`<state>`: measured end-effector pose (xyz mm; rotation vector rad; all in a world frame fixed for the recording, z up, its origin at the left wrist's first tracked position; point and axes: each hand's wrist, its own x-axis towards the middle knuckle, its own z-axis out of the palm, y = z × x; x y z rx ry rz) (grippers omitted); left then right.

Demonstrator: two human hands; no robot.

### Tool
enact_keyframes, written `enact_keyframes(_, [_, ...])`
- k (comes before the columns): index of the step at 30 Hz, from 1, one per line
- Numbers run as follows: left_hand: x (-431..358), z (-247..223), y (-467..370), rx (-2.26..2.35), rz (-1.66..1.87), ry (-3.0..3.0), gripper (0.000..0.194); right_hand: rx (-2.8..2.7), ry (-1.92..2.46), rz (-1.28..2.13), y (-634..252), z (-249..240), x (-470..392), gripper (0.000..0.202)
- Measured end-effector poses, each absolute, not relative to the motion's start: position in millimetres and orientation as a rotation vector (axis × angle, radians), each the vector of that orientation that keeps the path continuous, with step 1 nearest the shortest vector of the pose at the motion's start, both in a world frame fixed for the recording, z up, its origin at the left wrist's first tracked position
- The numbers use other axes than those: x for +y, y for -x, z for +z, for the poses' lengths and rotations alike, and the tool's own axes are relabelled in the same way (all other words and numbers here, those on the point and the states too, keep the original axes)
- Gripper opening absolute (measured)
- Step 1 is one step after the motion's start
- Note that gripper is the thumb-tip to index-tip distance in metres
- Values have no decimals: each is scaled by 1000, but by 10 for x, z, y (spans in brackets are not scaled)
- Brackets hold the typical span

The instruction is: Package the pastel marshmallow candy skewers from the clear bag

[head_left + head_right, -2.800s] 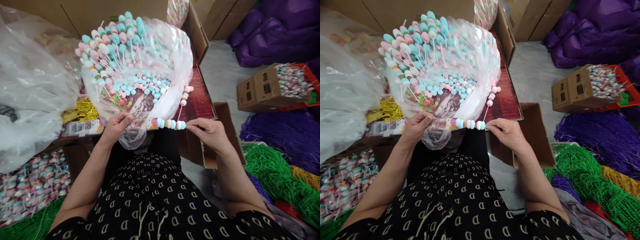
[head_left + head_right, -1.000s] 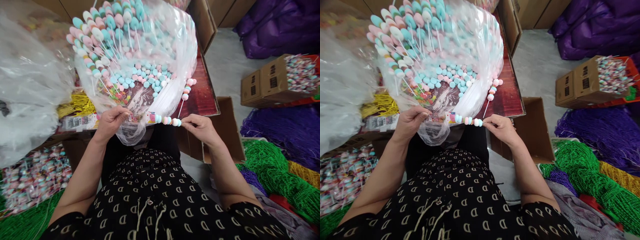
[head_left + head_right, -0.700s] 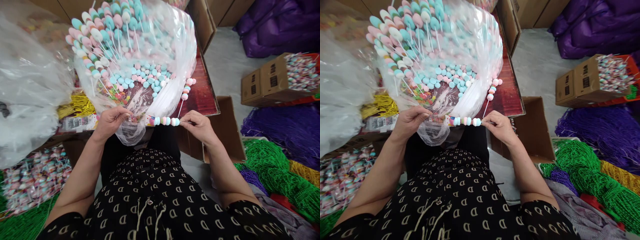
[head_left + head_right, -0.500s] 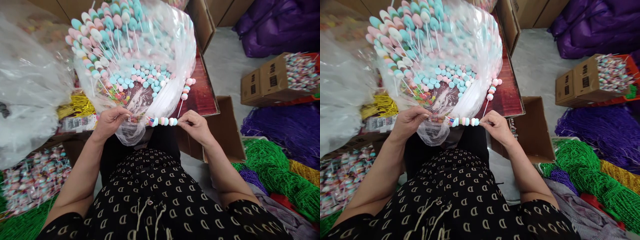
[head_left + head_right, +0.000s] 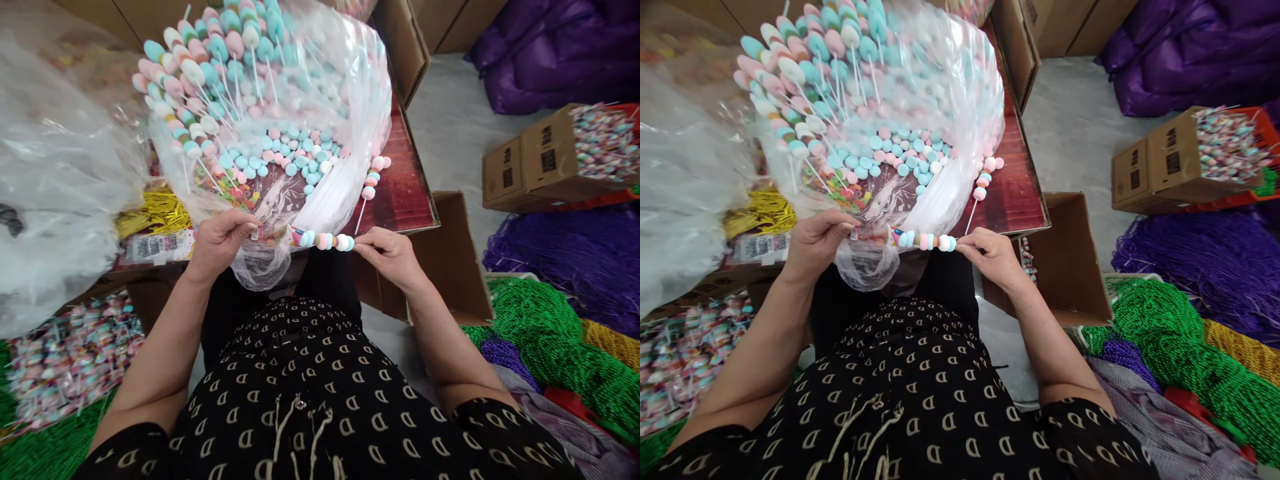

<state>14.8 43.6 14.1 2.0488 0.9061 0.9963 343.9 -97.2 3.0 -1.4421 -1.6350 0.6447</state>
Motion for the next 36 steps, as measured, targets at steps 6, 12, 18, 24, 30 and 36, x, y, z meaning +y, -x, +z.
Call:
enact_keyframes(6, [408,155,-148,971,924,-2012,36,-1601,1469,660,-3397,10,-963,12])
enact_keyframes(12, [413,171,-178,952,912,-1942,27,-1544,1420,771,-3335,20,-949,18])
enact_keyframes(18, [376,283,-243,924,833,-1936,24,-1484,1485,735,-3264,-37,-938,26])
enact_keyframes(24, [378,265,-225,934,837,-1937,25,-1559,1459,712,-3215,-74,-942,27])
enact_keyframes(30, [380,233,-294,918,951,-1711,25,-1543,1435,655,-3147,-50,-916,24])
enact_keyframes(36, [307,653,-583,817,1107,-1256,75,-1292,1351,814,-2863,-108,-831,19])
